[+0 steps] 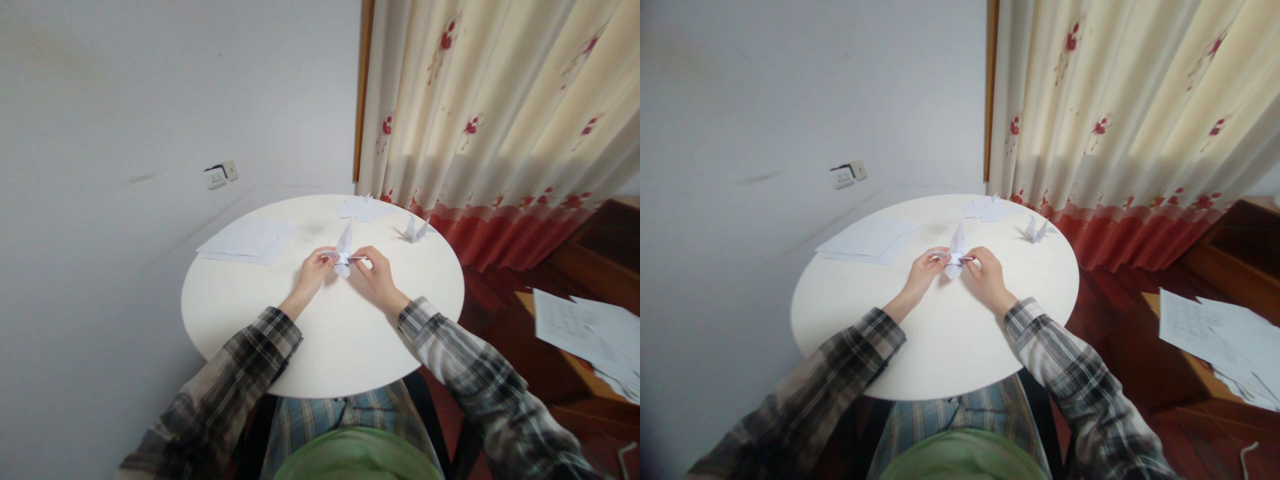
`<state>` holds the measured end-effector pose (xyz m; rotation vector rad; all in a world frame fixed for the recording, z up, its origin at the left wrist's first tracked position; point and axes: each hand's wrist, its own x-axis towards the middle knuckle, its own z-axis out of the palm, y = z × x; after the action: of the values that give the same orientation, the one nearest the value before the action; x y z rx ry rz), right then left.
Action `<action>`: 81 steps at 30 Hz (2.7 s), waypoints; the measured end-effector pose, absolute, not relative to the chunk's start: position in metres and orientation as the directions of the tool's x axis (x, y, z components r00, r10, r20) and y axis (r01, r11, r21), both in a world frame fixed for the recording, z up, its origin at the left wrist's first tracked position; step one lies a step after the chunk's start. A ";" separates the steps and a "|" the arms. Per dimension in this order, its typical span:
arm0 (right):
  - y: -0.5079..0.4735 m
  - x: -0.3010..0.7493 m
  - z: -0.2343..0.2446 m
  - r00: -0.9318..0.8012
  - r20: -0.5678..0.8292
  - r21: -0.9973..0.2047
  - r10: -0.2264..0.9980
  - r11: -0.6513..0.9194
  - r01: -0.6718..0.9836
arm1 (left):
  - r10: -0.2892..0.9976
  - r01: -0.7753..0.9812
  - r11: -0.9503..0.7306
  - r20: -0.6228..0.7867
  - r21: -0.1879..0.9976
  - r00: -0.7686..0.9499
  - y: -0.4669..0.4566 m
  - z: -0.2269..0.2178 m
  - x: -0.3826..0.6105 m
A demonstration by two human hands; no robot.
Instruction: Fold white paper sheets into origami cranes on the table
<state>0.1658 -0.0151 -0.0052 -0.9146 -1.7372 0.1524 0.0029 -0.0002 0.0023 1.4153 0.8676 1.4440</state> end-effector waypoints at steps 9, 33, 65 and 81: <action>-0.018 0.165 -0.002 -0.043 0.744 -0.568 0.667 0.665 0.485 | 0.963 -0.196 -0.227 0.249 0.954 0.099 -0.001 0.003 0.002; -0.023 0.164 0.003 0.033 0.756 -0.610 0.653 0.686 0.396 | 0.962 -0.329 -0.105 0.179 0.939 0.206 0.002 -0.001 -0.001; -0.012 0.167 -0.002 0.178 0.623 -0.761 0.762 0.538 0.362 | 0.962 -0.245 -0.034 0.098 0.969 0.254 0.003 -0.006 -0.003; -0.002 0.168 -0.010 0.214 0.488 -0.873 0.846 0.477 0.101 | 0.966 -0.309 -0.037 0.114 0.950 0.233 0.001 -0.003 -0.003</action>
<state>0.1678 -0.0016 -0.0100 -0.9626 -1.2667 0.6470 -0.0027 0.0012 -0.0026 1.1435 0.7660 1.2079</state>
